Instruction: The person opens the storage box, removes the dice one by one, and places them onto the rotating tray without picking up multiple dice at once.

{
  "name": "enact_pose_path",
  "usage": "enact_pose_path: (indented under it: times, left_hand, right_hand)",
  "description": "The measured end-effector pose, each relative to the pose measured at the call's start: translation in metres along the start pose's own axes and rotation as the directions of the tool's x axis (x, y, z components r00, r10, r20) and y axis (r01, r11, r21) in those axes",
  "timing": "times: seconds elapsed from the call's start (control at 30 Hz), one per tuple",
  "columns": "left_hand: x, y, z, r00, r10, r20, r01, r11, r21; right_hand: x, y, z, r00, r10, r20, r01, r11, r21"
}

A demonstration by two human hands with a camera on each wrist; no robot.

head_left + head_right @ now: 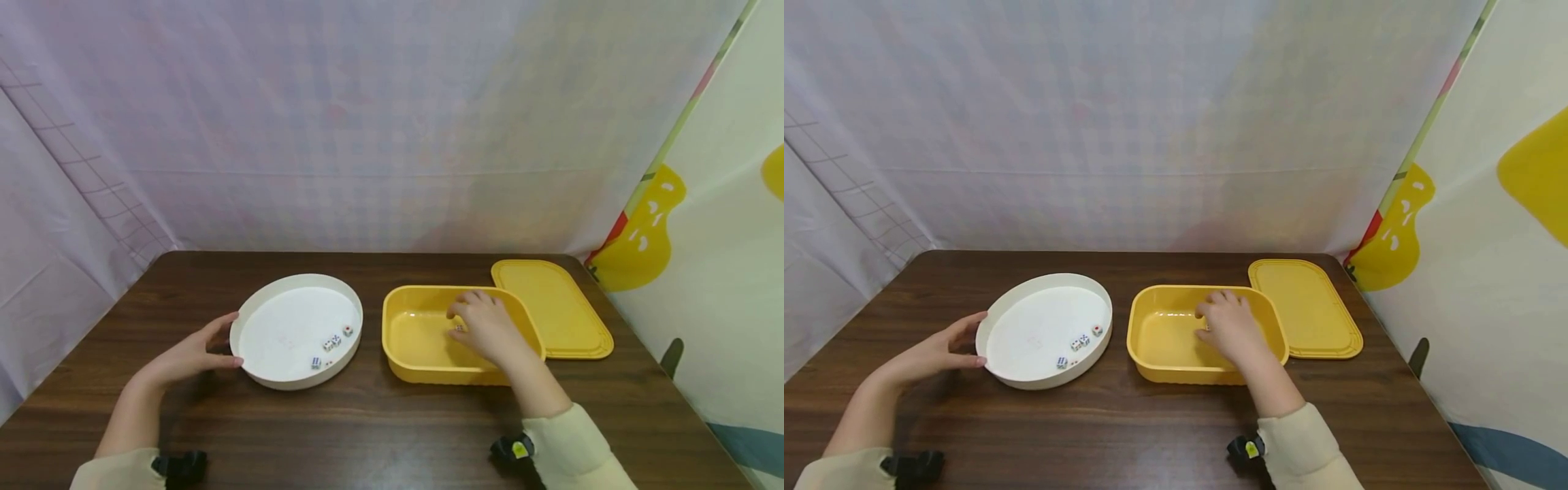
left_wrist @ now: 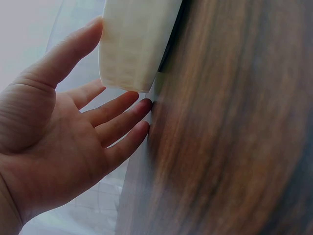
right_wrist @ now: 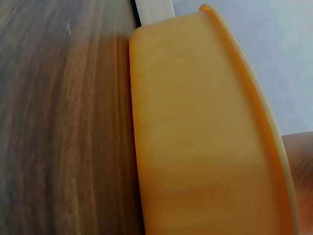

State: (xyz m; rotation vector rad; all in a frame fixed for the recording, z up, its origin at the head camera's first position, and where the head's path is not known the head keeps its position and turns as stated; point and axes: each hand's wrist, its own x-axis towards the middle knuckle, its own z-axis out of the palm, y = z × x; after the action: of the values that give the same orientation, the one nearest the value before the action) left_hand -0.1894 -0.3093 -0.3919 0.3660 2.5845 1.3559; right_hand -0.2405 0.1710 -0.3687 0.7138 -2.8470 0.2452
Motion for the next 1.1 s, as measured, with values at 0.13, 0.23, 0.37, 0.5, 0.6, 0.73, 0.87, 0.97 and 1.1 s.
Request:
enact_pose_path:
  times: [0.13,0.23,0.37,0.5,0.6,0.73,0.87,0.97,1.1]
  left_hand:
    - [-0.001,0.000,0.000,1.000,0.001,-0.001,-0.001,1.000,-0.006]
    - [-0.001,0.000,0.000,1.000,0.007,-0.004,-0.007,1.000,-0.005]
    - [-0.001,0.001,0.000,1.000,0.016,-0.014,-0.016,1.000,0.000]
    - [-0.001,0.002,0.000,1.000,0.021,-0.021,-0.021,1.000,0.003]
    - [-0.002,0.002,0.000,1.000,0.022,-0.022,-0.022,1.000,0.007]
    - [-0.002,0.003,0.000,1.000,0.015,-0.021,-0.015,1.000,0.009]
    - [-0.001,0.003,0.000,1.000,0.015,-0.020,-0.014,1.000,0.013]
    - [-0.001,0.003,0.000,1.000,0.019,-0.020,-0.019,1.000,0.015]
    - [-0.002,0.003,0.000,1.000,0.019,-0.021,-0.019,1.000,0.015]
  right_hand:
    - [-0.001,0.004,0.002,1.000,0.005,0.003,-0.005,1.000,0.006]
    - [-0.001,0.007,0.004,1.000,0.014,0.012,-0.014,1.000,0.012]
    - [-0.001,0.009,0.005,0.999,0.032,0.024,-0.032,0.999,0.022]
    - [-0.001,0.012,0.007,0.998,0.049,0.035,-0.050,0.998,0.024]
    - [0.000,0.014,0.008,0.997,0.058,0.045,-0.059,0.998,0.019]
    - [0.001,0.016,0.010,0.997,0.061,0.053,-0.062,0.998,0.014]
    - [0.001,0.018,0.011,0.996,0.063,0.061,-0.063,0.998,0.007]
    - [0.002,0.019,0.013,0.995,0.067,0.073,-0.067,0.998,0.001]
    - [0.002,0.020,0.014,0.994,0.071,0.087,-0.071,0.997,-0.002]
